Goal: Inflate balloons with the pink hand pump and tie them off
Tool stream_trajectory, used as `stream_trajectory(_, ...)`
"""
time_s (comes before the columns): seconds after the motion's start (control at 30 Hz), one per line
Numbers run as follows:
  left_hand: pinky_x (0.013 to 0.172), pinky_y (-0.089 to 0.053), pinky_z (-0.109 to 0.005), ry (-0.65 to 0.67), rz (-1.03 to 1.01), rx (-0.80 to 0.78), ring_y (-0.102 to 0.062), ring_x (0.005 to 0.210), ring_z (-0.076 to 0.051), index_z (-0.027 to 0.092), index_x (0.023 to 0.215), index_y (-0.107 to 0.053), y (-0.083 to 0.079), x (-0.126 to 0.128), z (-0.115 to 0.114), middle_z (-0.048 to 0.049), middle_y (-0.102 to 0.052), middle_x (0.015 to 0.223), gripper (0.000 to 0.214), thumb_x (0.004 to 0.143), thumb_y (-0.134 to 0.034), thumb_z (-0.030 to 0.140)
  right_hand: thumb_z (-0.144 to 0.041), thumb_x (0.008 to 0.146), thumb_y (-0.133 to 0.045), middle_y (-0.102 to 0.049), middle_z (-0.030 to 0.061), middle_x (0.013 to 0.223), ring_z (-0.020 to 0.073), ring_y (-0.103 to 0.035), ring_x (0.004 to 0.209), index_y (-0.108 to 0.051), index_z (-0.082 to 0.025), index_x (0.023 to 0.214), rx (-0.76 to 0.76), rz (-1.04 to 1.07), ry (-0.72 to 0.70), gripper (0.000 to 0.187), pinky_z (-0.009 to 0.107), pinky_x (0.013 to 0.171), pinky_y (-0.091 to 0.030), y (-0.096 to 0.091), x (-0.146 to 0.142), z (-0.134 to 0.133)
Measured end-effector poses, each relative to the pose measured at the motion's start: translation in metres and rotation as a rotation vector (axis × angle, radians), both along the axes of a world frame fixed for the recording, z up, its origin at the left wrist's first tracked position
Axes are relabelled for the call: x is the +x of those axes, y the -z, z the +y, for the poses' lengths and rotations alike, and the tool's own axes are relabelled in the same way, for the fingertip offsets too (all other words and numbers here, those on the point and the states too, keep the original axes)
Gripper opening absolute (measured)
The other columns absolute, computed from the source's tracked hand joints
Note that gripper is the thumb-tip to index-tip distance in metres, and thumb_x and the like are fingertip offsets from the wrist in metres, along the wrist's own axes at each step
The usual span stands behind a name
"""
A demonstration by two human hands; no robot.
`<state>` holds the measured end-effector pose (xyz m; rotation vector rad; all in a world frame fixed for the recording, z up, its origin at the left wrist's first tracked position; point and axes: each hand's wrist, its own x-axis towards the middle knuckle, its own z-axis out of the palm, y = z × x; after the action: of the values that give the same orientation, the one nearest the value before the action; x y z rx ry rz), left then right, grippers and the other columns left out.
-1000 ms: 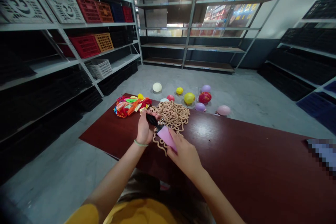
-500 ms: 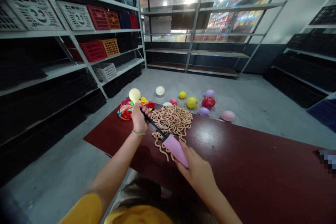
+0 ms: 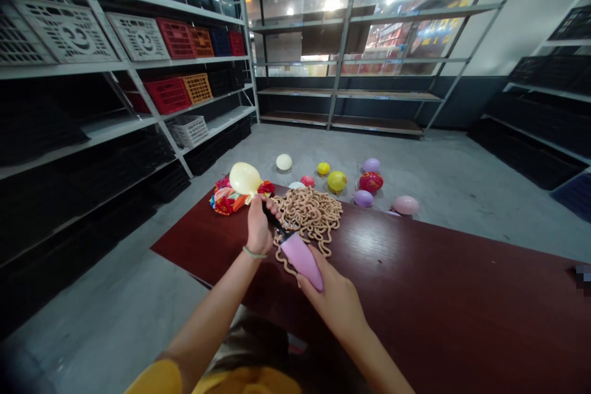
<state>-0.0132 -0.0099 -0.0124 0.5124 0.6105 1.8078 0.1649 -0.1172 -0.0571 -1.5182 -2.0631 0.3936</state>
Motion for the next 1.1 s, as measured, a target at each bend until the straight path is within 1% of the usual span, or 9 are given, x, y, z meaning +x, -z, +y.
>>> stream_trajectory(0.17, 0.042, -0.034, -0.018, 0.038, 0.014, -0.058, -0.044, 0.048, -0.008, 0.020, 0.080, -0.045, 0.007, 0.002, -0.003, 0.0052, -0.042, 0.062, 0.027, 0.095, -0.054, 0.041, -0.042, 0.092, -0.058, -0.066, 0.0073, 0.134, 0.0317, -0.069, 0.112, -0.043, -0.029, 0.149, -0.126, 0.066, -0.021, 0.060, 0.043, 0.087, -0.059, -0.011, -0.015, 0.002)
stream_trajectory(0.3, 0.038, -0.031, -0.018, -0.035, 0.023, -0.094, -0.040, 0.043, -0.007, 0.020, 0.077, -0.044, -0.005, -0.027, 0.016, 0.0060, -0.040, 0.058, 0.026, 0.095, -0.052, 0.037, -0.042, 0.092, -0.057, -0.060, 0.0083, 0.141, 0.0301, -0.063, 0.122, -0.043, -0.025, 0.149, -0.178, 0.063, -0.063, 0.062, 0.042, 0.098, -0.054, -0.012, 0.002, -0.012)
stream_trajectory(0.47, 0.037, -0.030, -0.018, -0.119, 0.030, -0.100, -0.040, 0.042, -0.007, 0.021, 0.077, -0.044, -0.016, -0.062, 0.037, 0.0060, -0.040, 0.058, 0.024, 0.096, -0.051, 0.034, -0.041, 0.091, -0.058, -0.056, 0.0055, 0.145, 0.0280, -0.059, 0.128, -0.042, -0.027, 0.150, -0.204, 0.021, -0.098, 0.063, 0.041, 0.106, -0.049, -0.014, 0.032, -0.031)
stream_trajectory(0.53, 0.037, -0.030, -0.018, -0.128, 0.010, -0.089, -0.039, 0.042, -0.007, 0.021, 0.077, -0.044, -0.015, -0.059, 0.035, 0.0061, -0.039, 0.059, 0.025, 0.095, -0.052, 0.035, -0.042, 0.091, -0.056, -0.058, 0.0051, 0.144, 0.0287, -0.061, 0.125, -0.044, -0.027, 0.149, -0.220, 0.006, -0.076, 0.061, 0.042, 0.103, -0.051, -0.015, 0.033, -0.033)
stream_trajectory(0.6, 0.037, -0.031, -0.018, -0.111, -0.015, -0.068, -0.039, 0.043, -0.007, 0.021, 0.077, -0.044, -0.011, -0.046, 0.027, 0.0062, -0.039, 0.060, 0.026, 0.094, -0.055, 0.036, -0.044, 0.092, -0.054, -0.061, 0.0051, 0.140, 0.0297, -0.064, 0.121, -0.046, -0.027, 0.147, -0.238, -0.002, -0.045, 0.058, 0.041, 0.098, -0.054, -0.016, 0.027, -0.030)
stream_trajectory(0.73, 0.039, -0.034, -0.018, 0.015, 0.013, -0.047, -0.041, 0.045, -0.007, 0.021, 0.077, -0.044, 0.001, -0.008, 0.006, 0.0058, -0.041, 0.061, 0.028, 0.092, -0.059, 0.039, -0.047, 0.092, -0.053, -0.065, 0.0081, 0.135, 0.0328, -0.066, 0.118, -0.049, -0.025, 0.145, -0.231, 0.004, 0.026, 0.059, 0.041, 0.092, -0.057, -0.018, 0.003, -0.014)
stream_trajectory(0.83, 0.040, -0.035, -0.019, 0.070, 0.057, -0.068, -0.042, 0.045, -0.008, 0.021, 0.078, -0.044, 0.007, 0.007, 0.000, 0.0055, -0.042, 0.060, 0.028, 0.093, -0.057, 0.041, -0.048, 0.091, -0.054, -0.065, 0.0087, 0.134, 0.0336, -0.066, 0.118, -0.048, -0.025, 0.147, -0.220, 0.014, 0.047, 0.060, 0.042, 0.092, -0.057, -0.020, -0.011, -0.004)
stream_trajectory(0.93, 0.038, -0.033, -0.019, 0.076, 0.080, -0.089, -0.041, 0.043, -0.008, 0.021, 0.078, -0.044, 0.006, -0.001, 0.009, 0.0058, -0.041, 0.059, 0.026, 0.094, -0.054, 0.039, -0.046, 0.091, -0.054, -0.060, 0.0093, 0.140, 0.0324, -0.063, 0.123, -0.045, -0.024, 0.149, -0.223, 0.036, 0.021, 0.062, 0.042, 0.097, -0.054, -0.019, -0.011, -0.004)
stream_trajectory(1.1, 0.037, -0.031, -0.017, -0.009, 0.063, -0.144, -0.040, 0.041, -0.008, 0.021, 0.078, -0.043, -0.003, -0.043, 0.032, 0.0067, -0.040, 0.057, 0.022, 0.094, -0.051, 0.033, -0.044, 0.092, -0.053, -0.052, 0.0074, 0.148, 0.0282, -0.055, 0.132, -0.042, -0.022, 0.151, -0.260, 0.032, -0.069, 0.063, 0.041, 0.107, -0.047, -0.013, 0.016, -0.025)
